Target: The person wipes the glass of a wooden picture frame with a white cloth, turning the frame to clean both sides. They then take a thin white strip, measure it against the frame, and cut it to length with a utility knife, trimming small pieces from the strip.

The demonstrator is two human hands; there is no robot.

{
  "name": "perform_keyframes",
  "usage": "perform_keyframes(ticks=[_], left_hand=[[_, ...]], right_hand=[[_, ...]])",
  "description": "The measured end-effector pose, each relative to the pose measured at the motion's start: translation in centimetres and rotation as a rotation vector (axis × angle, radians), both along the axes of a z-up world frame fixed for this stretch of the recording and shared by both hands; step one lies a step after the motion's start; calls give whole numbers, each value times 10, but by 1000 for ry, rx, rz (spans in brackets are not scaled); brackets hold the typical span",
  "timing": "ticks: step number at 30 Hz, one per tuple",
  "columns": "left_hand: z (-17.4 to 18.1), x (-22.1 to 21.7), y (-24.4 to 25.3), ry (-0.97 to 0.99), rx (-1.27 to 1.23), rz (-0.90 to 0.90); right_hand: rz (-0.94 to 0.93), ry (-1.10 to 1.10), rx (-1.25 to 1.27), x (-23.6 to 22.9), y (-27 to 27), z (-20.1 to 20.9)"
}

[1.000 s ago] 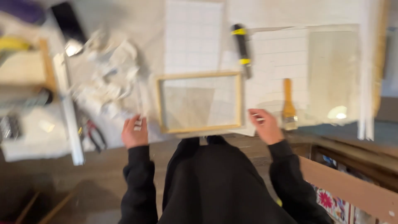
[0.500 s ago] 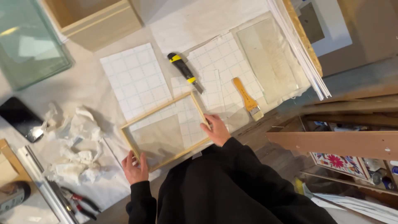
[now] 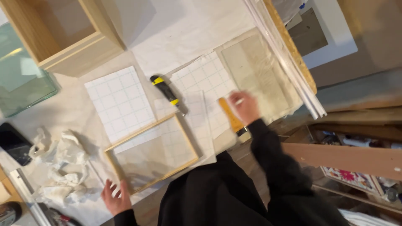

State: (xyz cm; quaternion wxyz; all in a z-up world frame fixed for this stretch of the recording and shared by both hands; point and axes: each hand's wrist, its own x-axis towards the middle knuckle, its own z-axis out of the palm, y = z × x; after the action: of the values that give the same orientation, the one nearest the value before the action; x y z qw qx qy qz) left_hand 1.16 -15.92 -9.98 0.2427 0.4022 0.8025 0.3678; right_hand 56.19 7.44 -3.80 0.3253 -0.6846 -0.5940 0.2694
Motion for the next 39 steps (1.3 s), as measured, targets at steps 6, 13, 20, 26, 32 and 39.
perform_keyframes(ticks=[6,13,20,26,32,39], left_hand=[[3,44,-29,187,-45,141],[40,94,-48,354,-153,130],[77,133,-43,240,-222,171],[91,146,-17,68,-214,146],[110,182,30,-358,-177,46],[167,231,64,-901,129,-170]], right_hand=[[-223,-302,173,205,136,-16],[-191,-391,45,255,203,-34],[-158,-505,-52,260,220,-41],[-140,-591,63,278,206,34],[109,-239,124,233,121,149],[401,303,-696,138,-24,122]])
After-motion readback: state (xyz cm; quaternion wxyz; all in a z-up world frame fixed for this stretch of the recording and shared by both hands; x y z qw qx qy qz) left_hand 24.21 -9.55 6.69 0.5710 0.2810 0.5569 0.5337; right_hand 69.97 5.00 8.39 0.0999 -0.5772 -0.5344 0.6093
